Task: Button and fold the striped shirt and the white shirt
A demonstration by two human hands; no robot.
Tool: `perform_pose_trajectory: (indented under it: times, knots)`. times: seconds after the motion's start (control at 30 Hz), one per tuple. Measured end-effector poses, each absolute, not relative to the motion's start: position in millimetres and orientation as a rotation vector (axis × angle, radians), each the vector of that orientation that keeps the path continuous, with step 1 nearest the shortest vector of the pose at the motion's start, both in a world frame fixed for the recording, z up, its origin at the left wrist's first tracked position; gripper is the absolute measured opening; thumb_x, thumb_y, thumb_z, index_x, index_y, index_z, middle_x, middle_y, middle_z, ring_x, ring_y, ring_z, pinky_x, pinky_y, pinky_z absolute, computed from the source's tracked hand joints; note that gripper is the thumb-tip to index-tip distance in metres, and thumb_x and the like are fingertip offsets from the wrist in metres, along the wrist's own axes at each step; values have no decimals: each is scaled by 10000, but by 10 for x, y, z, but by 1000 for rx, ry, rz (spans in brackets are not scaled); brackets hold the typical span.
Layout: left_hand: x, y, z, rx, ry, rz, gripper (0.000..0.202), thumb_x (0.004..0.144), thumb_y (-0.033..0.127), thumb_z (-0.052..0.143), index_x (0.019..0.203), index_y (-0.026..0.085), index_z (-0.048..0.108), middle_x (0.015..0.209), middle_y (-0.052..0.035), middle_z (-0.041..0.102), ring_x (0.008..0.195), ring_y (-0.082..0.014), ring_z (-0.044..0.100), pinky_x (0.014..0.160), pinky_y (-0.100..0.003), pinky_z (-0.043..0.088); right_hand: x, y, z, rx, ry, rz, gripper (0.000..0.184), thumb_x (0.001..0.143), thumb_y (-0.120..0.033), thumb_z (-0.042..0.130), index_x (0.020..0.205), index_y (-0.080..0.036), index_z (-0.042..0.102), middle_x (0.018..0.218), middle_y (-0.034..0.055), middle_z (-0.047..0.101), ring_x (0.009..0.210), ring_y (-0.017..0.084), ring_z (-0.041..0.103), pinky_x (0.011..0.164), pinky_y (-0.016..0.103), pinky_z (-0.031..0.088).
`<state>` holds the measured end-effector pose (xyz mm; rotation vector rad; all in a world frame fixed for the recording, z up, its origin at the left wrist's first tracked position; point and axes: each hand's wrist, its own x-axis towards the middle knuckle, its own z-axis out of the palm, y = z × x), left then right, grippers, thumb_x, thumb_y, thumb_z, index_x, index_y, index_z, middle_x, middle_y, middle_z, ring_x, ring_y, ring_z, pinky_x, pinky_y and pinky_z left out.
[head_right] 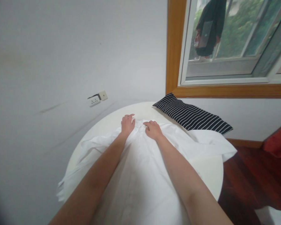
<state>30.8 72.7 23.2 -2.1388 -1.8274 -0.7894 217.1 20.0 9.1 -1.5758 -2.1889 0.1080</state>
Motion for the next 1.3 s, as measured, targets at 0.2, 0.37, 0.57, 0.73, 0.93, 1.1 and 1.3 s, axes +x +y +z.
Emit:
perform_pose_trajectory:
  times: [0.2, 0.37, 0.57, 0.73, 0.93, 1.1, 1.3]
  knots:
    - [388, 767, 213, -2638, -1336, -739, 298, 944, 344, 441, 1015, 228, 706, 1150, -48, 642, 1142, -206, 502, 1027, -365, 368, 2186, 252, 29, -1517, -2144, 100, 374, 880, -218, 438, 1167, -228, 678, 1145, 61, 630, 1062, 206, 523, 987, 304, 338]
    - [322, 861, 92, -2701, -1341, -644, 273, 922, 347, 485, 1037, 184, 672, 1090, -65, 669, 1089, -203, 541, 1018, -369, 376, 2205, 274, 3, -1490, -2141, 113, 368, 881, -201, 427, 1128, -208, 701, 1120, 50, 659, 1052, 196, 537, 994, 295, 340]
    - [336, 808, 135, -2530, -1439, -598, 252, 895, 385, 545, 1008, 183, 644, 1068, -88, 640, 1083, -240, 524, 960, -380, 394, 2185, 204, 52, -1512, -2170, 77, 359, 855, -215, 463, 1133, -216, 689, 1151, 52, 639, 1064, 219, 511, 973, 320, 361]
    - [419, 755, 113, -2418, -1509, -558, 225, 897, 355, 544, 1029, 189, 618, 1079, -95, 613, 1103, -262, 499, 942, -388, 385, 2129, 107, 122, -1550, -2180, -2, 450, 880, -302, 482, 1321, -234, 543, 1159, 80, 608, 1066, 251, 483, 926, 359, 383]
    - [439, 701, 229, -2385, -1593, -584, 340, 880, 361, 564, 1167, 179, 567, 1150, -108, 595, 1126, -261, 499, 957, -378, 390, 2098, 71, 155, -1566, -2288, -90, 390, 934, -356, 409, 1276, -325, 593, 1182, 79, 554, 1096, 265, 428, 878, 388, 387]
    - [397, 287, 602, -2383, -1617, -382, 243, 919, 272, 462, 1068, 182, 632, 1082, -109, 638, 1046, -252, 575, 872, -351, 445, 2094, 48, 156, -1585, -2287, -80, 383, 937, -350, 395, 1234, -312, 633, 1188, 83, 551, 1097, 269, 416, 883, 404, 379]
    - [157, -264, 700, -2470, -1740, 114, 367, 912, 444, 480, 1045, 136, 629, 1022, -140, 682, 979, -279, 642, 817, -364, 487, 2078, 34, 165, -1625, -2300, -138, 406, 935, -317, 377, 1255, -299, 625, 1265, 100, 529, 1178, 294, 380, 973, 458, 309]
